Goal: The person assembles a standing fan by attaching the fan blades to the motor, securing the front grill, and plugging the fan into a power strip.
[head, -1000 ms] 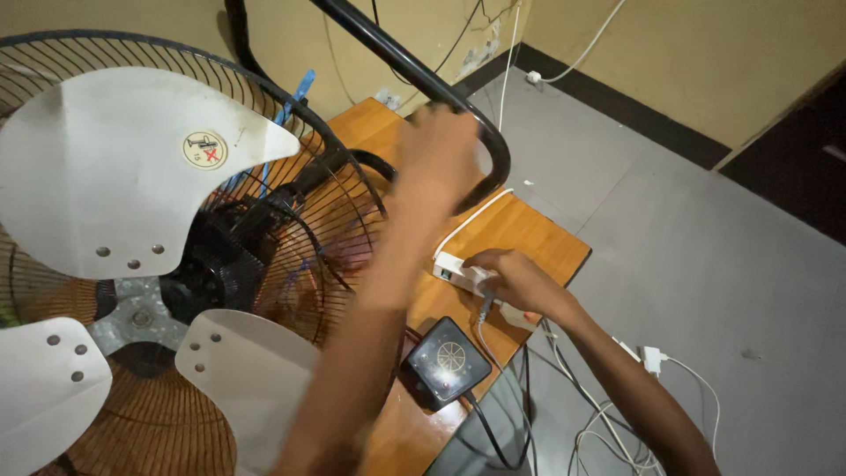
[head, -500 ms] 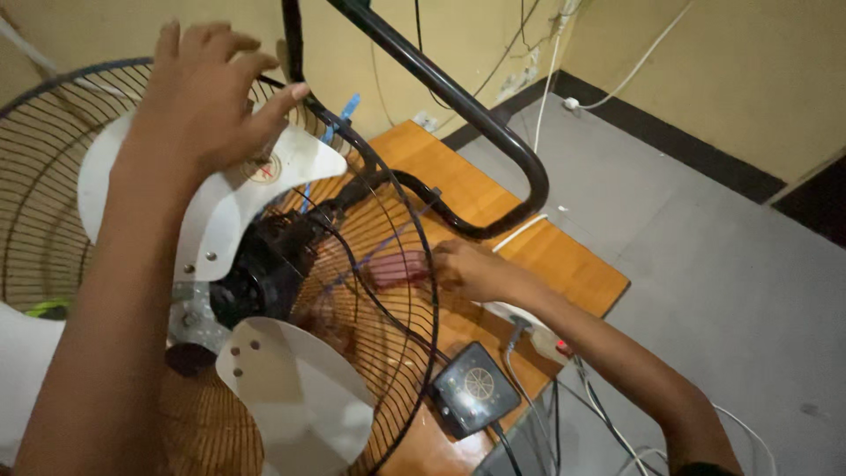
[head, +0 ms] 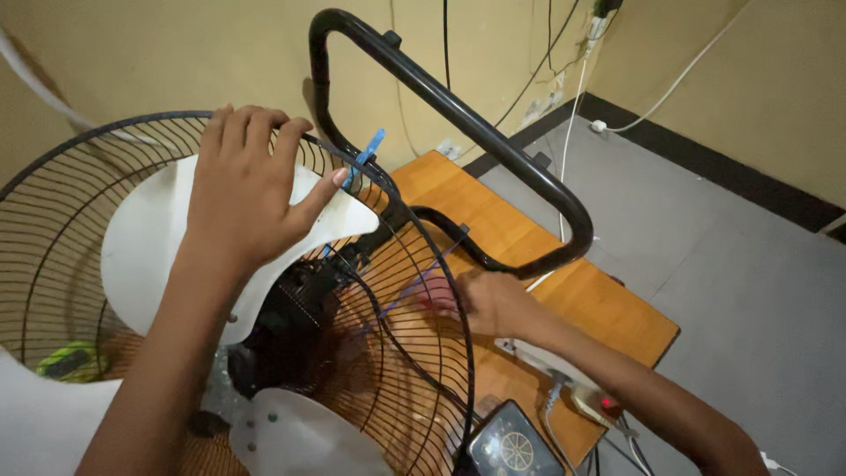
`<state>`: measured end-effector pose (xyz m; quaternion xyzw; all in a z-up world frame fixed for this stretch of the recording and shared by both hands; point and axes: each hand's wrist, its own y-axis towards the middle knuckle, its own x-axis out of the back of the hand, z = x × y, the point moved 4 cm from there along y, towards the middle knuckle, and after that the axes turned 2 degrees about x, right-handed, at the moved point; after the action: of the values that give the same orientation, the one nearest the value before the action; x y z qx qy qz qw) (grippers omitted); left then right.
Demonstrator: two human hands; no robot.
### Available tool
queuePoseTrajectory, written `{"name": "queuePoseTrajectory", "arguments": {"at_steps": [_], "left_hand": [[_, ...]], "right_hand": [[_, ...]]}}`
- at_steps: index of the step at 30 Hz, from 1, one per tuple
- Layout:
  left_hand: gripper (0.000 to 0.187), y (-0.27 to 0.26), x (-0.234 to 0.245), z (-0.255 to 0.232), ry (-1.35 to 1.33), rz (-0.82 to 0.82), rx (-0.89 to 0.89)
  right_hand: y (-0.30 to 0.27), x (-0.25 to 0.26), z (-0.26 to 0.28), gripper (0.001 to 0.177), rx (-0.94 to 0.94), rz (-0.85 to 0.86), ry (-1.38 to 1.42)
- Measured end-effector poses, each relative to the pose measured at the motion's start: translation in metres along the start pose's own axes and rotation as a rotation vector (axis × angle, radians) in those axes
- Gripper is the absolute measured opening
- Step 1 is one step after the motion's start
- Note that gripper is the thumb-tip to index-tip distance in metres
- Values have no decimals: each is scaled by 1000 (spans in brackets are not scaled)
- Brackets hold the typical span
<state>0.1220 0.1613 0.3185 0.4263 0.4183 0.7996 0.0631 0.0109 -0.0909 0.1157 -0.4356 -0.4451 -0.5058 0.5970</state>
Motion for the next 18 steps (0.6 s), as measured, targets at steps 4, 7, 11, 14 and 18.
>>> {"name": "queuePoseTrajectory", "arguments": {"at_steps": [4, 7, 11, 14, 18], "left_hand": [[61, -2, -5, 1, -19, 45, -3], [57, -1, -2, 3, -99, 35, 5], [53, -2, 3, 6, -74, 51, 30], [58, -9, 11, 19, -170, 3, 74], [68, -30, 23, 50, -258, 39, 92]], "right_hand": [[-36, 55, -10, 41, -68, -12, 215], [-69, 98, -15, 50, -164, -119, 259], [-101, 137, 1, 57, -220, -241, 673], [-102, 163, 41, 62, 129, -380, 783], [-81, 173, 112, 66, 362, -479, 693]]}}
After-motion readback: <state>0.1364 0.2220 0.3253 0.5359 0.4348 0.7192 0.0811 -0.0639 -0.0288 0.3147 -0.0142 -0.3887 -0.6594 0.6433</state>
